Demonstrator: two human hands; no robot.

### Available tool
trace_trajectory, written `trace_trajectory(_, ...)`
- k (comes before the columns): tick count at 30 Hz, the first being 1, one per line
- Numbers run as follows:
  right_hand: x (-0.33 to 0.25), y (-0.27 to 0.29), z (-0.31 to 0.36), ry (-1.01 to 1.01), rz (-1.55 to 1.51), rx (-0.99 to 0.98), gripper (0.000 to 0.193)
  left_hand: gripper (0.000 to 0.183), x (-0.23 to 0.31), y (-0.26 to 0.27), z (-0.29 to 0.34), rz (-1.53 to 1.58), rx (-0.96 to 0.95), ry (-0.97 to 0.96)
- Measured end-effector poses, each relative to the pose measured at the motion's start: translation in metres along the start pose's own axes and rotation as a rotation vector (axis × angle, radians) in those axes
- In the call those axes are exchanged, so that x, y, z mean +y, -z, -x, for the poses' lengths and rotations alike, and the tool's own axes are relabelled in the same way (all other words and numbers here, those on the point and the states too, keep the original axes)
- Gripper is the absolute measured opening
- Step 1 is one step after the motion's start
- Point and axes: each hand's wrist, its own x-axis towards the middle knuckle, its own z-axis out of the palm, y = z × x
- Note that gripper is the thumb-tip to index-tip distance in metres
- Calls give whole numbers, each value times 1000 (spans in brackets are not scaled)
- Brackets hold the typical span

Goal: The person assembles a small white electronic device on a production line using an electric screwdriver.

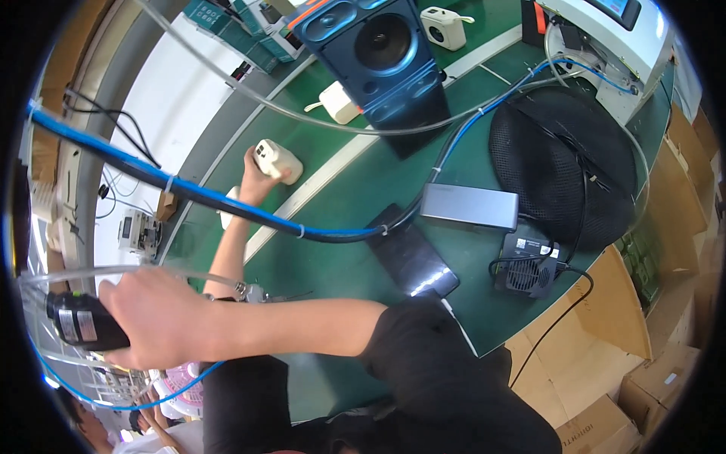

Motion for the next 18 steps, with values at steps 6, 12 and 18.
trace_trajectory(6, 7, 6, 7, 56, 7, 101, 59, 117, 106, 51, -35, -394, -269, -328)
trace_trajectory(12, -5, 28, 14, -1, 38, -18, 75, 57, 182, -47, -74, -1009, -189, -1089)
trace_trajectory(18, -6, 28, 16, 4, 87, 15, 81, 49, 166, -124, -108, -1206, -187, -1002)
